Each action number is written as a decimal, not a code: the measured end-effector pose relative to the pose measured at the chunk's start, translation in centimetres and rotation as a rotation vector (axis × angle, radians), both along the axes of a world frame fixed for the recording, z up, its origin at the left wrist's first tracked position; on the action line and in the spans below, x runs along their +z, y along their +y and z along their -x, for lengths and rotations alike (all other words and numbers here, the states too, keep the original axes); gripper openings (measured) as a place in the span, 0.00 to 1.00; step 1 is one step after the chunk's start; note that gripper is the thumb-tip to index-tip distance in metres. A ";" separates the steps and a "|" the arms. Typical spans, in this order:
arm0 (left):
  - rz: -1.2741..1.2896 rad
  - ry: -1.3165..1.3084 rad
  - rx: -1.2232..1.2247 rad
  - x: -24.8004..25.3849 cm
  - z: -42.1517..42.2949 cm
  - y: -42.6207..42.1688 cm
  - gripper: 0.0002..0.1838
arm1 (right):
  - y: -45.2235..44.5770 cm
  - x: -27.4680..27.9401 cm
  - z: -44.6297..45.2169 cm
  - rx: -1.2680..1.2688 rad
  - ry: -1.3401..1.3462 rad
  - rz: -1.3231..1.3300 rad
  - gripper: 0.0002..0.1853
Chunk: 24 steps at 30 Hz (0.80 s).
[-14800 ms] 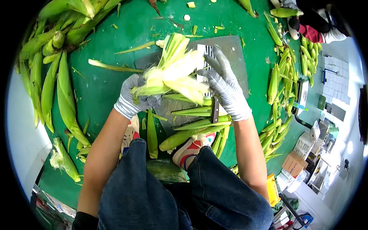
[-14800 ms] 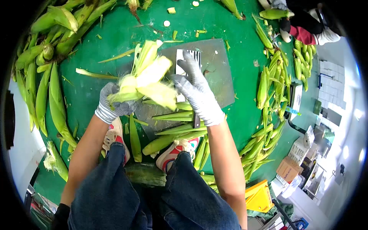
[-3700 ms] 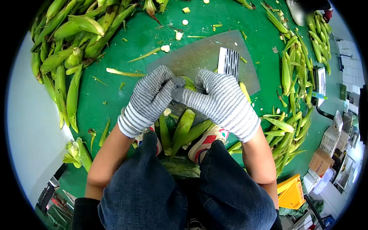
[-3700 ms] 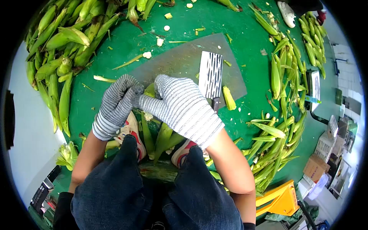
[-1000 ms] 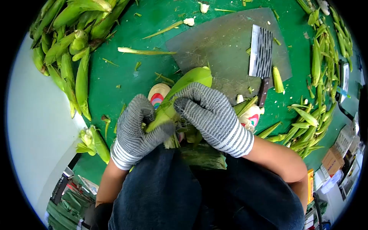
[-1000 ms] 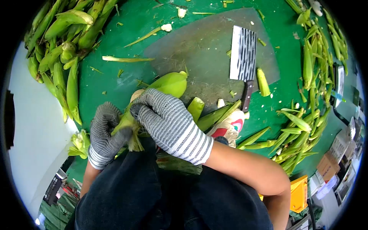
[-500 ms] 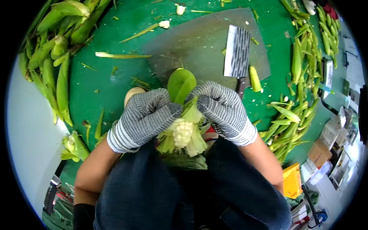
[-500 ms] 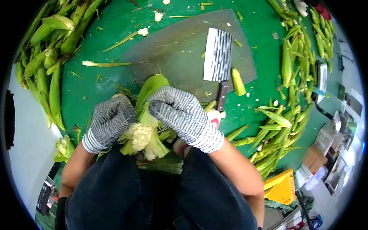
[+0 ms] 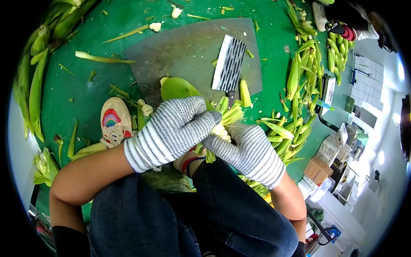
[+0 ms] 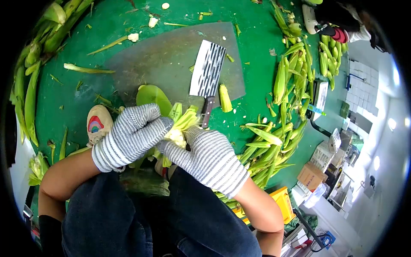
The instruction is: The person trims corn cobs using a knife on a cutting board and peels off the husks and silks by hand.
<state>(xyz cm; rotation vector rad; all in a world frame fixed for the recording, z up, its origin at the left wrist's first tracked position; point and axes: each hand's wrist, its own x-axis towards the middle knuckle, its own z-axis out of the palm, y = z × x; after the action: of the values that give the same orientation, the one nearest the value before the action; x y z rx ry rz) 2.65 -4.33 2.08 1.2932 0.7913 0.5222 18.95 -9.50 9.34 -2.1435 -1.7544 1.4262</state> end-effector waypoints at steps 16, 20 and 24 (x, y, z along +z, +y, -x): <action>0.319 -0.343 0.083 -5.8 7.0 0.9 0.29 | 1.6 -5.7 -0.3 0.132 0.844 0.164 0.13; -1.020 0.479 0.115 -10.1 10.9 1.1 0.18 | -0.1 -6.7 0.4 0.357 -0.353 -0.116 0.35; 0.610 -0.578 0.599 -6.0 7.2 3.2 0.17 | 2.7 -8.4 3.6 0.000 0.333 -0.314 0.45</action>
<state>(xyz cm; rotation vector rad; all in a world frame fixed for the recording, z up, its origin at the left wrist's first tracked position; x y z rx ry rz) -4.55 -1.09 -3.96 0.2898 0.7506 0.9836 15.32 -6.76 0.91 -1.6448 -1.7150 1.3100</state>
